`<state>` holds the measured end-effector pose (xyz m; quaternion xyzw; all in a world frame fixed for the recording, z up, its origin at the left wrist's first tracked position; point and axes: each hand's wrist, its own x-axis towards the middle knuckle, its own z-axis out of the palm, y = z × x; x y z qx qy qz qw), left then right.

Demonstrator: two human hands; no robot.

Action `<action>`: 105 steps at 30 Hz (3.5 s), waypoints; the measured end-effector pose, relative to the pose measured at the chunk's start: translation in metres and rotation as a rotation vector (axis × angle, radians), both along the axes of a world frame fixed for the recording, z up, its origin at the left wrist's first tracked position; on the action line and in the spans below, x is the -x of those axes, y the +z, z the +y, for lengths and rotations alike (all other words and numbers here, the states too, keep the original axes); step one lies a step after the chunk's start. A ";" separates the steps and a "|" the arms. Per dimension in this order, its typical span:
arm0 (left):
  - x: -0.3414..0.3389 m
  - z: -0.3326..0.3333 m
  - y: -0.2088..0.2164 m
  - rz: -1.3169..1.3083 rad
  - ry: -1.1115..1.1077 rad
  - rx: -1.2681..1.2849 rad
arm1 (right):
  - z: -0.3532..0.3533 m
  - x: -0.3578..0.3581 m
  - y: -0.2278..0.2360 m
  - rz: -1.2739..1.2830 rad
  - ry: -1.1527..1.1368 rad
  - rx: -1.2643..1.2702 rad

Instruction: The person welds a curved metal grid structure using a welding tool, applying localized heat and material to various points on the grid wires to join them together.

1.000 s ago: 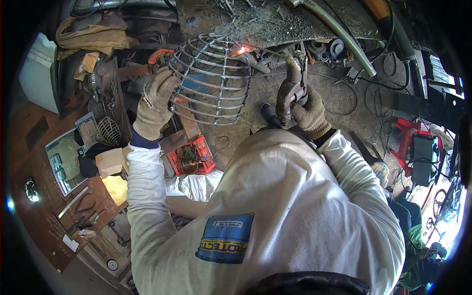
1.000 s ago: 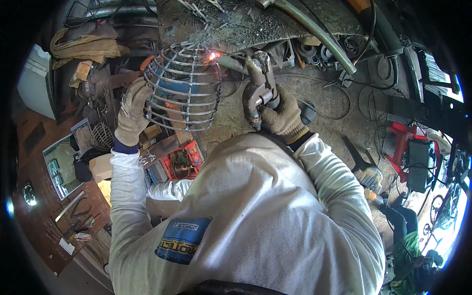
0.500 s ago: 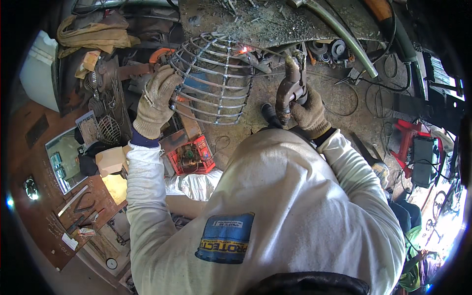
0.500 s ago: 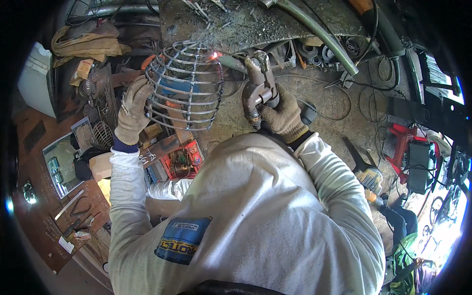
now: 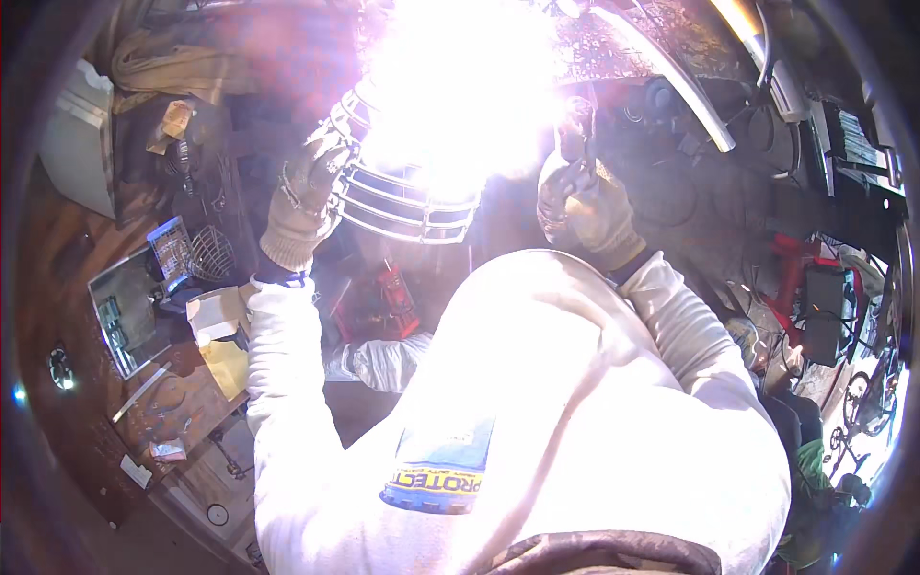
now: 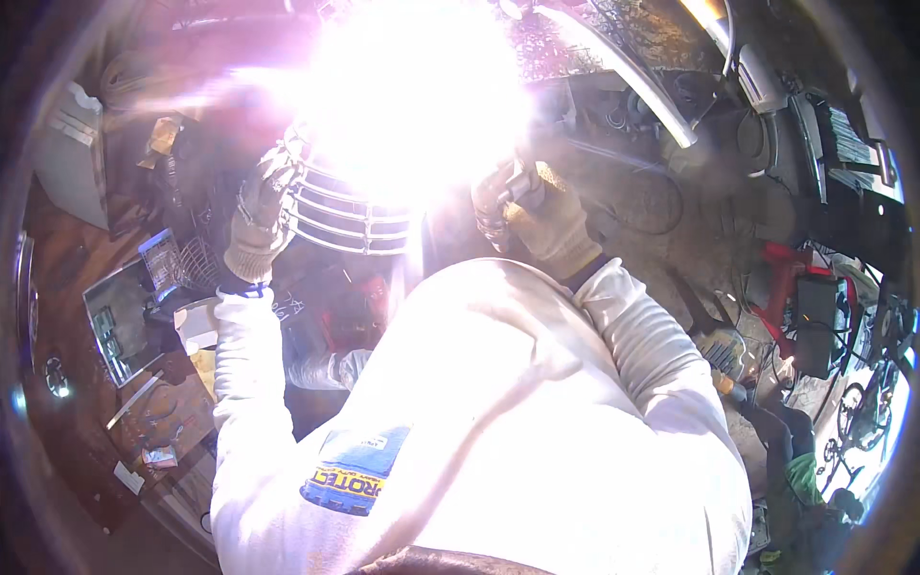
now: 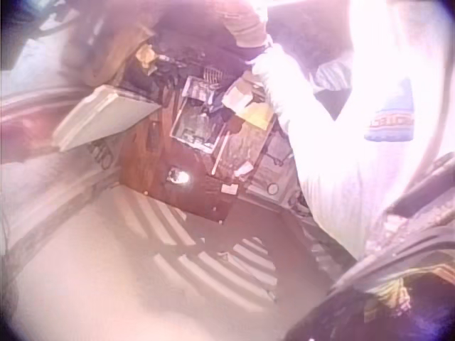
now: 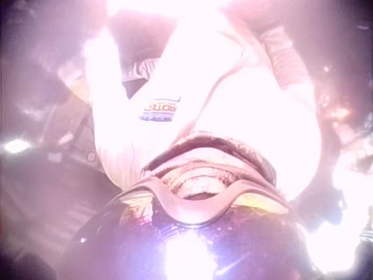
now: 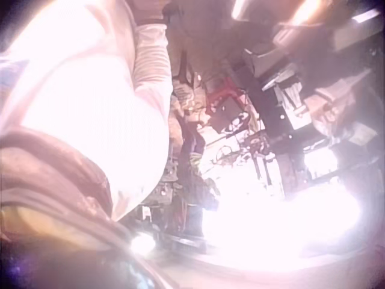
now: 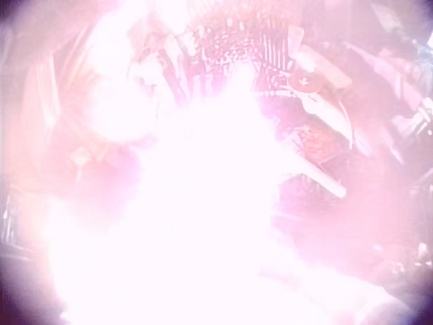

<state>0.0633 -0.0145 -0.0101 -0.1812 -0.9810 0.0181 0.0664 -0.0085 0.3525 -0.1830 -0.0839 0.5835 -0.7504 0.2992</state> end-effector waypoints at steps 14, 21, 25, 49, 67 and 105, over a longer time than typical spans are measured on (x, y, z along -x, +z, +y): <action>0.003 0.013 0.008 0.002 0.012 -0.013 | 0.005 -0.003 0.013 0.396 -0.172 -0.095; 0.007 0.011 0.008 -0.022 -0.051 -0.097 | 0.007 0.001 0.017 0.264 -0.093 -0.179; 0.005 0.009 0.002 0.001 -0.031 -0.076 | 0.008 -0.001 0.004 0.226 -0.080 -0.159; -0.013 -0.011 -0.009 -0.083 0.101 -0.009 | -0.003 -0.001 0.001 0.242 -0.032 -0.080; 0.002 0.009 0.004 0.041 -0.059 -0.065 | 0.006 0.002 0.023 0.234 -0.055 -0.186; 0.000 0.017 0.000 0.034 -0.037 -0.047 | 0.009 0.008 0.024 0.299 -0.073 -0.152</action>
